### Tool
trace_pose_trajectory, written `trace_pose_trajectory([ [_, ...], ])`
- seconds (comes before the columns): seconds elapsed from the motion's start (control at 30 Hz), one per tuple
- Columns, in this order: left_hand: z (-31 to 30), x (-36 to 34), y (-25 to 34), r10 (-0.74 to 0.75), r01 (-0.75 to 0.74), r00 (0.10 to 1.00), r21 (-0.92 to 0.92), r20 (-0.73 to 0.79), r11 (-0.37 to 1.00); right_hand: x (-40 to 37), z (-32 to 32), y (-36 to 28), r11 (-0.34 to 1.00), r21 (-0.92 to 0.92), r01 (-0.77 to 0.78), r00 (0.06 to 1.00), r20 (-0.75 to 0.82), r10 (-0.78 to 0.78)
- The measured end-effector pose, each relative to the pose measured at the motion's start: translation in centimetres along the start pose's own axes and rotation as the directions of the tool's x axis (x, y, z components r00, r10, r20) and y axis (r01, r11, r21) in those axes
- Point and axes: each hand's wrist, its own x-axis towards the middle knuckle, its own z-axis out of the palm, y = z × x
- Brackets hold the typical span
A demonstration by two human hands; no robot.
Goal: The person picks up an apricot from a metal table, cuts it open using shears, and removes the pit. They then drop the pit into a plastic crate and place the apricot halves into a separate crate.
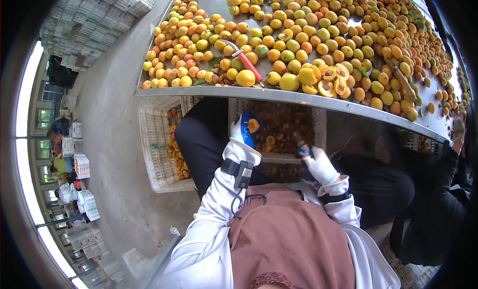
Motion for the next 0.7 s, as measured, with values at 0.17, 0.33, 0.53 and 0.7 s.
trace_pose_trajectory([
  [0.17, 0.8, -1.3, 2.5, 0.049, -0.048, 0.999, 0.036, -0.015, 0.998, 0.2, -0.8, 0.5, 0.99, -0.089, -0.106, 0.973, -0.217, 0.084],
  [0.33, 0.5, -4.0, 7.0, 0.236, -0.264, 0.964, 0.341, 0.123, 0.902, 0.0, -0.9, -0.3, 0.985, -0.089, -0.148, 0.977, -0.165, 0.132],
  [0.53, 2.0, -1.8, 7.8, 0.066, -0.274, 0.961, 0.875, 0.27, 0.399, 0.1, -0.2, 0.4, 0.992, -0.103, 0.073, 0.973, -0.209, -0.094],
  [0.7, 3.6, 2.2, 0.7, -0.329, -0.05, 0.939, 0.903, -0.104, -0.427, -0.6, -0.6, -0.8, 0.996, -0.055, 0.074, 0.979, -0.187, -0.083],
])
